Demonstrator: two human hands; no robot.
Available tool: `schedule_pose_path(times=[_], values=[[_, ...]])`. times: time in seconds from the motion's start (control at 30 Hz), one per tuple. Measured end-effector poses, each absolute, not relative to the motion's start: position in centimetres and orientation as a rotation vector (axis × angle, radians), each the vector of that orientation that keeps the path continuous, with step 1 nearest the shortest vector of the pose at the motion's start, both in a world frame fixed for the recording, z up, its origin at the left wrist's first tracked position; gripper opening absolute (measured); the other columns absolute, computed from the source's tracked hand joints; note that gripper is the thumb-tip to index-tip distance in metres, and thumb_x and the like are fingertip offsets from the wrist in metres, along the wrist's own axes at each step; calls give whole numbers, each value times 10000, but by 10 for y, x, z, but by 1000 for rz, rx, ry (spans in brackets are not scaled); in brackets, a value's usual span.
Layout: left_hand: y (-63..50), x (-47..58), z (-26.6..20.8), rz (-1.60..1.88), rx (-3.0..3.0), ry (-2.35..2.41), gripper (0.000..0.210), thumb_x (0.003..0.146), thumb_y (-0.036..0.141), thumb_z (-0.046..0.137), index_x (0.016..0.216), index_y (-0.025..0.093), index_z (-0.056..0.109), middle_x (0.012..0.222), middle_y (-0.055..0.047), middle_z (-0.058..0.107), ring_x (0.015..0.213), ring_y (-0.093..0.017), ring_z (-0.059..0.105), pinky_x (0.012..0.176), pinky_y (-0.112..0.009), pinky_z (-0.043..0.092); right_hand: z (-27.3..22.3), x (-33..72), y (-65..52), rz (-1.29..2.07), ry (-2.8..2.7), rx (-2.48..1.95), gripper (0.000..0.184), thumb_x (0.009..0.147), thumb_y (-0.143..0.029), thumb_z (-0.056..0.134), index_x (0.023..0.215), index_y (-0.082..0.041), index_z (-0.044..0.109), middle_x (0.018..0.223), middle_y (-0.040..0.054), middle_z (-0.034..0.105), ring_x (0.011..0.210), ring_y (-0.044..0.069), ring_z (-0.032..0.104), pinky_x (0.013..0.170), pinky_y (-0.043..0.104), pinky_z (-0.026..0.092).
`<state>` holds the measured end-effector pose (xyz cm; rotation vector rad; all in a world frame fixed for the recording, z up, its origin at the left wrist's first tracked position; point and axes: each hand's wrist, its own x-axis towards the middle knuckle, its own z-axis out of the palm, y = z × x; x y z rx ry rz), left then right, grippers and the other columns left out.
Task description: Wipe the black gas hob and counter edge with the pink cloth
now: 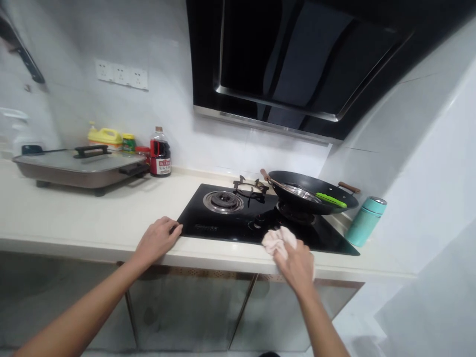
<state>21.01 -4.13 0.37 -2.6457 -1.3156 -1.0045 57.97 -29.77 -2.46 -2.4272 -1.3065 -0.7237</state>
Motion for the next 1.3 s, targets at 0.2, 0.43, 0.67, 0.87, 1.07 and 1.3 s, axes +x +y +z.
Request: schedule_pose_path(times=[0.2,0.43,0.67,0.87,1.07,1.3], values=[[-45,209,6,-1073,-2682,-1348,452,1008,489,402,915,209,745,1025,-97,716,1047,-269,658,971,-386,485,-18,459,-226,-623,-1542,-2154,366,896,-474,649,1191,-280,743,1160,137,571,966,300,471,841,421,379],[-37,202,4,-1330,-2763,-1282,436,998,517,407,968,213,717,1034,-83,726,1056,-253,672,1009,-394,506,-3,361,-174,-330,-1714,-1993,562,904,-538,627,1409,-293,618,1395,164,491,1112,378,463,969,553,364],[-69,219,8,-1407,-2731,-821,459,965,485,554,1342,251,670,1564,-138,512,1459,-334,441,1206,-544,356,6,399,-184,201,-1770,-1540,479,876,-446,666,1334,-312,623,1593,97,376,1411,322,411,1127,501,367],[-101,270,4,-754,-3073,-894,956,711,752,779,1554,420,475,1707,-126,314,1525,-525,264,1148,-781,235,-6,521,-214,-256,-1294,-1518,312,977,-434,448,985,-235,688,1292,133,622,1252,290,557,1109,480,411],[-128,309,-5,-696,-3044,-900,1093,517,781,856,1485,367,561,1656,-210,350,1395,-599,380,1080,-814,252,-38,597,-232,-485,-1221,-2003,439,968,-476,377,938,-222,734,1224,144,648,1111,327,591,965,503,480],[-168,360,-10,-777,-3022,-623,837,749,668,730,1478,305,534,1497,-178,500,1270,-455,481,1035,-628,390,-53,600,-226,-510,-1382,-2234,493,973,-525,354,979,-236,753,1257,125,640,1123,335,584,937,491,487]])
